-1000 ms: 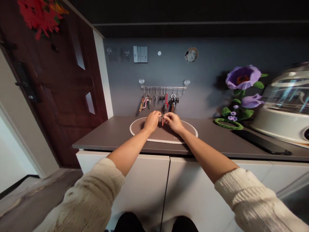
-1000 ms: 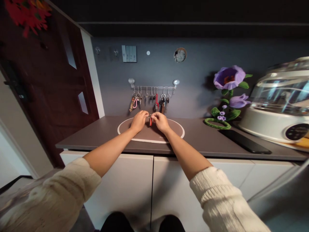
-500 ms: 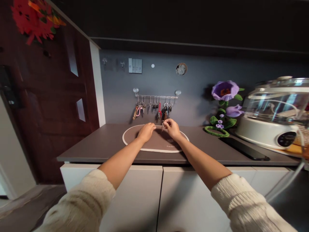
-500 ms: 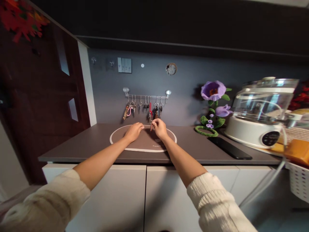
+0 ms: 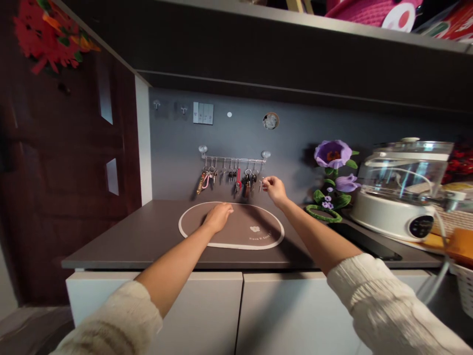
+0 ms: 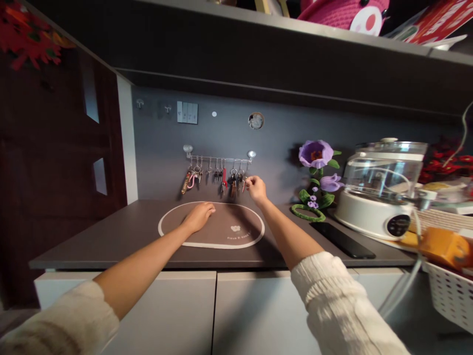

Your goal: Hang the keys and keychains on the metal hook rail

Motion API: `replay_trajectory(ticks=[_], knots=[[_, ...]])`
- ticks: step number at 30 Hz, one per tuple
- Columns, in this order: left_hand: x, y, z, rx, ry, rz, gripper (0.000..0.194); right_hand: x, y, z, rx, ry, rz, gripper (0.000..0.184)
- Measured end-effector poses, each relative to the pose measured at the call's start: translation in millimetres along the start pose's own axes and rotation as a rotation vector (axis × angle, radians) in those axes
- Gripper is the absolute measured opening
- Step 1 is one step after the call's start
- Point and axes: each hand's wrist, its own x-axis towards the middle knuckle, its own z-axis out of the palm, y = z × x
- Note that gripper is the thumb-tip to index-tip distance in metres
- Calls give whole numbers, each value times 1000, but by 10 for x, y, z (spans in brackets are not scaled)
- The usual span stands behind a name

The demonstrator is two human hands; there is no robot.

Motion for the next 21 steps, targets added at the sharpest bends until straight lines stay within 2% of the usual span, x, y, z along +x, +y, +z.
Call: replay_trajectory(ticks=[5, 9, 17, 19, 21], knots=[[-13, 16, -11, -17, 0, -7, 21, 229, -143, -68, -11, 76, 102, 5], [-20, 27, -17, -14, 7, -2, 21, 364, -224, -68, -18, 106, 175, 10], [0, 20, -4, -11, 6, -13, 21, 584, -209, 26, -53, 127, 296, 12], [6, 10, 7, -16, 8, -17, 22, 653, -151, 48, -65, 134, 291, 12], [11, 2, 16, -19, 10, -20, 22, 727, -76, 65, -70, 111, 194, 15]])
